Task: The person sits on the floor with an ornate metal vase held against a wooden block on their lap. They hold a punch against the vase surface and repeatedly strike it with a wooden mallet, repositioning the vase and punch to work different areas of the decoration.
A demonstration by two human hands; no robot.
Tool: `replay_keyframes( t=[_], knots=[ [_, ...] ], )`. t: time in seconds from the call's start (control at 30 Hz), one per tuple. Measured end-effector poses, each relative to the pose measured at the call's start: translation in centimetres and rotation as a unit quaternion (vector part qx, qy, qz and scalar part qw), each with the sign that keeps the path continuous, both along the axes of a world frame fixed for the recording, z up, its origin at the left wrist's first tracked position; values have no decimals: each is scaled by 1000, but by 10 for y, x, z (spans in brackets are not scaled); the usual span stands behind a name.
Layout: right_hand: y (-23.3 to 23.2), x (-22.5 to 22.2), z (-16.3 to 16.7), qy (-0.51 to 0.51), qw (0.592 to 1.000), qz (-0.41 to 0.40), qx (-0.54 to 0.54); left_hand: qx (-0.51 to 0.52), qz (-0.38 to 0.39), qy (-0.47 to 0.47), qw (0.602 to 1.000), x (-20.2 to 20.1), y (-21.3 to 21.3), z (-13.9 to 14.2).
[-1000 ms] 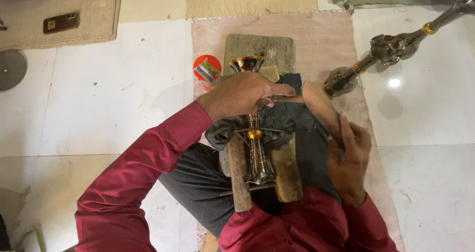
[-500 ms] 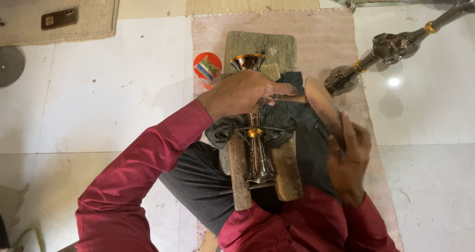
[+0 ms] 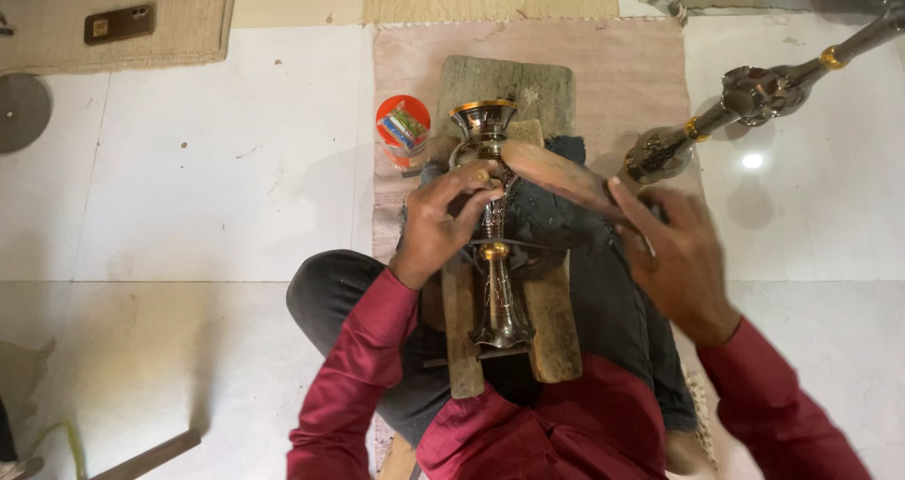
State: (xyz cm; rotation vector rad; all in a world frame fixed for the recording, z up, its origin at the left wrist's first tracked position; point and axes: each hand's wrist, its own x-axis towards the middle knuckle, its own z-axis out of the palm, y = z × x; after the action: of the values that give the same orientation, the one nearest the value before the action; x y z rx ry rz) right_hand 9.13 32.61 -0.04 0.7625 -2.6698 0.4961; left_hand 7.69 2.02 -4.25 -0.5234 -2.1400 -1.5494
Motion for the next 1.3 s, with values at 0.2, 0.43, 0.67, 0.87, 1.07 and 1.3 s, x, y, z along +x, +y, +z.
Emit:
replay_keyframes(
  t=[0.2,0.43,0.67,0.87,1.07,1.3],
  knots=[
    [7,-26,41,28,989,11,142,3,59,39,997,8,14,-2],
    [2,-32,76,98,975,54,192,23,62,41,997,7,15,-3],
    [-14,-39,107,52,990,128,21,7,58,35,998,10,14,8],
    [-23,-31,130,92,983,126,95,-5,59,19,998,9,13,10],
    [-22,-31,129,69,986,133,74,4,26,7,1000,7,9,10],
    [-11,-31,124,-52,993,109,-17,5,19,15,1000,6,8,17]
  ],
)
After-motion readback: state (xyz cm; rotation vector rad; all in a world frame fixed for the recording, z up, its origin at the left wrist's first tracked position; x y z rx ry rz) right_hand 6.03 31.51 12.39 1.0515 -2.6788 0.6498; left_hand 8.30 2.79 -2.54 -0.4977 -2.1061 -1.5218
